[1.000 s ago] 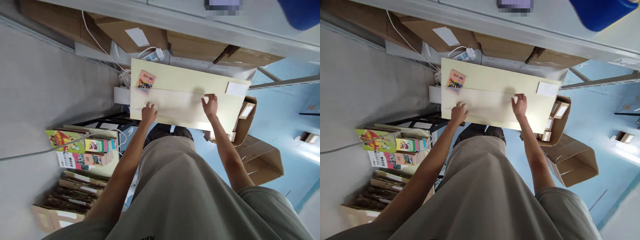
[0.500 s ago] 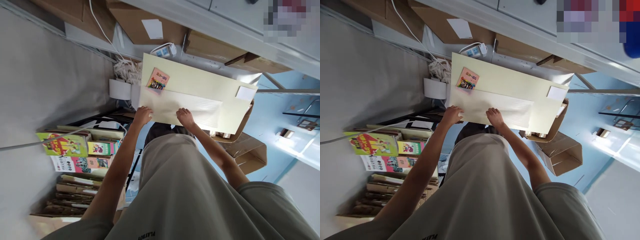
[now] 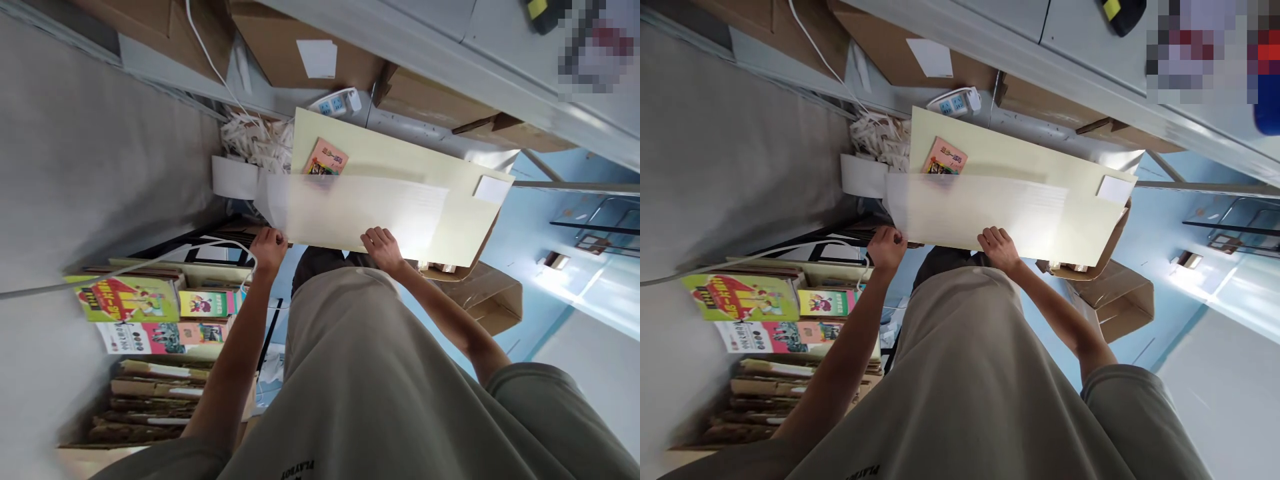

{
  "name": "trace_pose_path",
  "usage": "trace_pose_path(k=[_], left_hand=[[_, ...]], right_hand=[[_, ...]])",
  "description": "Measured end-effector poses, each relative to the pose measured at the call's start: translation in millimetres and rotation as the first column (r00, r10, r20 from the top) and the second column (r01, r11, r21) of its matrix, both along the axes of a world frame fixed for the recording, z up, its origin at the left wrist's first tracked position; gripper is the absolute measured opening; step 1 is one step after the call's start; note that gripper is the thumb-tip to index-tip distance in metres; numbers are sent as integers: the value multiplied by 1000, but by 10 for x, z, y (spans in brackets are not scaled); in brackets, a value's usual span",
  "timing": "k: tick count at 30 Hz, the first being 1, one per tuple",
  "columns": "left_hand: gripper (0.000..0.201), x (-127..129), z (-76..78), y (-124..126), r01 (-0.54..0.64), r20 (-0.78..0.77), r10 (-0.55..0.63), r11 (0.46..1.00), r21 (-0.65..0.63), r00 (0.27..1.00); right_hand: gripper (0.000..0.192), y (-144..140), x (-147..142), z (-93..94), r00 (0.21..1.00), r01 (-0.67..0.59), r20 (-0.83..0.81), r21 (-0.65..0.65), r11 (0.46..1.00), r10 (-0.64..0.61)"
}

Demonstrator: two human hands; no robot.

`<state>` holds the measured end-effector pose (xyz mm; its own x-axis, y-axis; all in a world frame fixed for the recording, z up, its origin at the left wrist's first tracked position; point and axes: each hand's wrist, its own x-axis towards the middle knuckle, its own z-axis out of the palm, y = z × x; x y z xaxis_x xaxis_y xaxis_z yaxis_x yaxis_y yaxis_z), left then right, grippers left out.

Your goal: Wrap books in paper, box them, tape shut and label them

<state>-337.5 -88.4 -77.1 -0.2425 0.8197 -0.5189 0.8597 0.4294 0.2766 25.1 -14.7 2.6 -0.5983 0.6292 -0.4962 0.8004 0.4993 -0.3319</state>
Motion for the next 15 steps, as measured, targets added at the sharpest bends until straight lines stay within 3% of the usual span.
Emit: trace_pose_path(k=[6,12,15], left_hand=[[34,249,-105,185,199,104,-197,980,-5,975],[30,589,-72,529,448,278,-418,893,-47,865],[25,691,-29,859,431,309,-415,902,18,856]], right_hand=[[45,-92,367,-153,971,141,184,83,986,-154],[47,-140,434,-499,919,264,286,62,962,-271],[35,-171,435,-661,922,302,251,16,953,-296]])
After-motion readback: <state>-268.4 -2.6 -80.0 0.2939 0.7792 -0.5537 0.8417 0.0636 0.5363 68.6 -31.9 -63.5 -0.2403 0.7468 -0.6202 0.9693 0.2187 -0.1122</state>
